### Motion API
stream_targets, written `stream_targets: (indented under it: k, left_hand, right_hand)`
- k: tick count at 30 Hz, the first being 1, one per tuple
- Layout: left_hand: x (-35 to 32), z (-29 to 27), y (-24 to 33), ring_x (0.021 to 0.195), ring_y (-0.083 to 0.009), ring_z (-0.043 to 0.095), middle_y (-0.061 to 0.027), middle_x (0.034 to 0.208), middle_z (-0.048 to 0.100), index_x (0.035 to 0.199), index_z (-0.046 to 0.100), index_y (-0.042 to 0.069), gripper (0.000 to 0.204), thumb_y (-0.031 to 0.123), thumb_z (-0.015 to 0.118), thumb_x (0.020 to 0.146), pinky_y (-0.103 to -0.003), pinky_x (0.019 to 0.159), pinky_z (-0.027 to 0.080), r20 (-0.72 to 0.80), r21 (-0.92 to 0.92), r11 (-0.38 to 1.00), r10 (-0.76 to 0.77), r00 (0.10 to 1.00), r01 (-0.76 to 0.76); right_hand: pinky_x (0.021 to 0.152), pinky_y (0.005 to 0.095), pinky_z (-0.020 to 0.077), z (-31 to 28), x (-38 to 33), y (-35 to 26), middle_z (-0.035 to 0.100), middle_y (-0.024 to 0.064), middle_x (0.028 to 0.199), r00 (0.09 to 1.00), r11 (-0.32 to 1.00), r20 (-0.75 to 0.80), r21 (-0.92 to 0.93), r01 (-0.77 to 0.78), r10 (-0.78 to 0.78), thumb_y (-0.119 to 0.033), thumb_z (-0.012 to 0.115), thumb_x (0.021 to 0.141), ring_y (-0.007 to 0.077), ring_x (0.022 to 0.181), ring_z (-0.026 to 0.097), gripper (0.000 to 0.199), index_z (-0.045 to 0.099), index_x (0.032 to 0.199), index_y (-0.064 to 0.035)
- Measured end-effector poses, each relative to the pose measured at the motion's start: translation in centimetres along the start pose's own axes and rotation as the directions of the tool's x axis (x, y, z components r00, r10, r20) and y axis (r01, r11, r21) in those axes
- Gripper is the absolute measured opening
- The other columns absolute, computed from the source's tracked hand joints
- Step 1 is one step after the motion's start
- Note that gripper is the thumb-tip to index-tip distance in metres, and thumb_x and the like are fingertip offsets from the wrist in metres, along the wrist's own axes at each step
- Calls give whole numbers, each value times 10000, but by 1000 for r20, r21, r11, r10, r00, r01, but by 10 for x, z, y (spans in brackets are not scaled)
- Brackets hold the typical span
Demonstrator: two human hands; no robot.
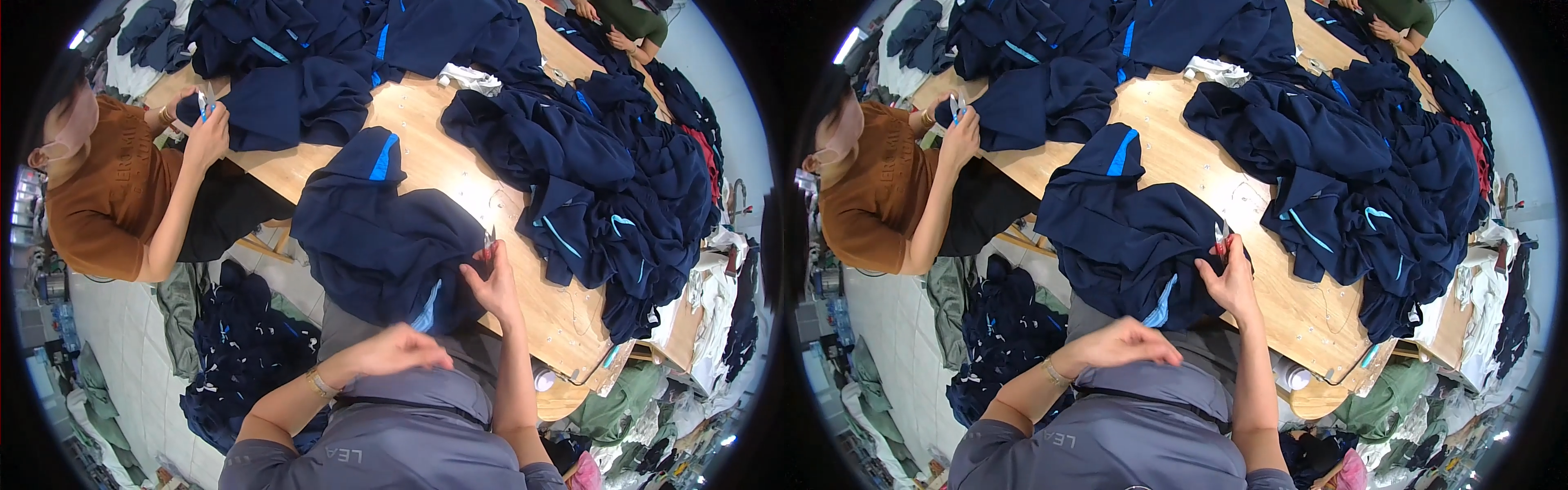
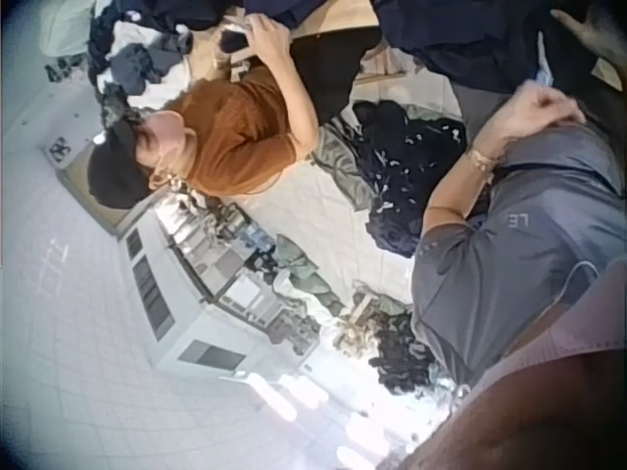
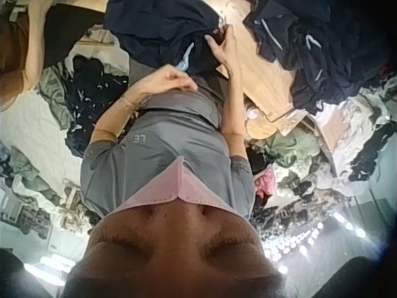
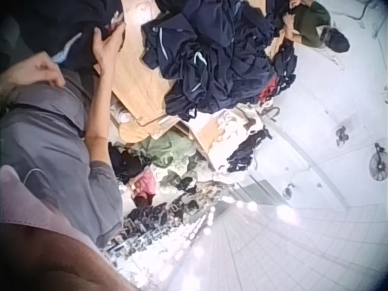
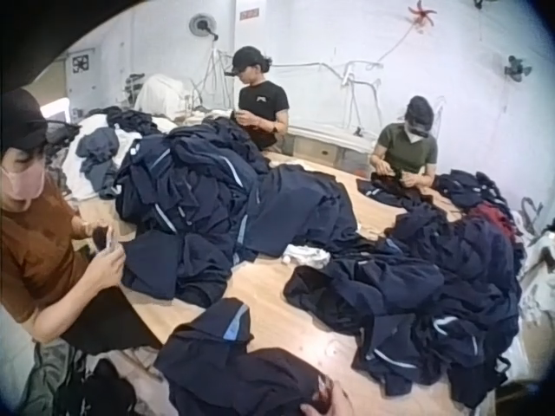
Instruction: Trimming loose threads from dark blue garments using thread snips.
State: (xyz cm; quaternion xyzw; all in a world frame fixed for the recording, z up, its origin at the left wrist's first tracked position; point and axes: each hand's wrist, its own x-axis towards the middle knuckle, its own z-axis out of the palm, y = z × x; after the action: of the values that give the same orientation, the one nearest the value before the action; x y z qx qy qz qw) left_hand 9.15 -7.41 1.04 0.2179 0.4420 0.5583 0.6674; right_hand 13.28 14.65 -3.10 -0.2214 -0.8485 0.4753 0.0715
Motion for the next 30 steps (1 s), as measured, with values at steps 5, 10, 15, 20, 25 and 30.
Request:
stream_targets:
  k: [5,10,15,20,25,30]
  left_hand:
    - [14,-28,12,769,-85,592,-54,849,638,899,596,-7,93,82,599,873,-226,685,477,-697,292,931,363,618,-218]
    - [35,-60,6,830,-202,612,-114,950,614,987,609,16,169,67,628,827,-277,745,492,-541,801,598,696,472,37]
    - [51,-59,6,999,-337,538,-165,1076,557,1009,635,67,255,140,690,771,-380,858,449,-519,844,524,741,427,116]
    - [71,-48,13,1142,-349,418,-148,1128,530,1019,659,116,342,289,731,733,-506,961,317,-476,879,385,756,449,282]
    - [87,-58,4,1131,-314,412,-94,1100,560,825,729,148,164,256,750,703,-443,1020,239,-563,826,477,727,393,300]
    - [69,-75,10,966,-214,561,-73,874,657,770,726,108,129,205,762,694,-414,1006,298,-580,805,577,713,393,142]
  right_hand:
    - [591,345,396,-9,1,2,465,137,704,922,991,-379,-127,30,-77,-61,626,757,258,629,482,245,420,883,-18]
    - [617,377,401,-22,12,15,445,149,707,861,965,-500,-258,-47,-91,-37,608,793,336,637,454,212,415,877,-14]
    - [575,348,392,-15,1,1,486,121,681,850,988,-524,-152,-25,-59,-90,632,820,258,594,465,234,417,850,-3]
    - [516,341,417,13,-8,-19,528,73,604,912,983,-367,46,-179,183,-275,681,817,219,520,527,352,439,883,-28]
    - [549,421,432,29,-6,4,567,155,661,938,983,-321,-85,-162,127,-258,710,760,369,611,579,394,427,918,-34]
    - [522,340,388,18,-6,13,471,99,633,933,996,-356,83,-31,59,-143,680,781,222,542,444,322,423,923,-12]
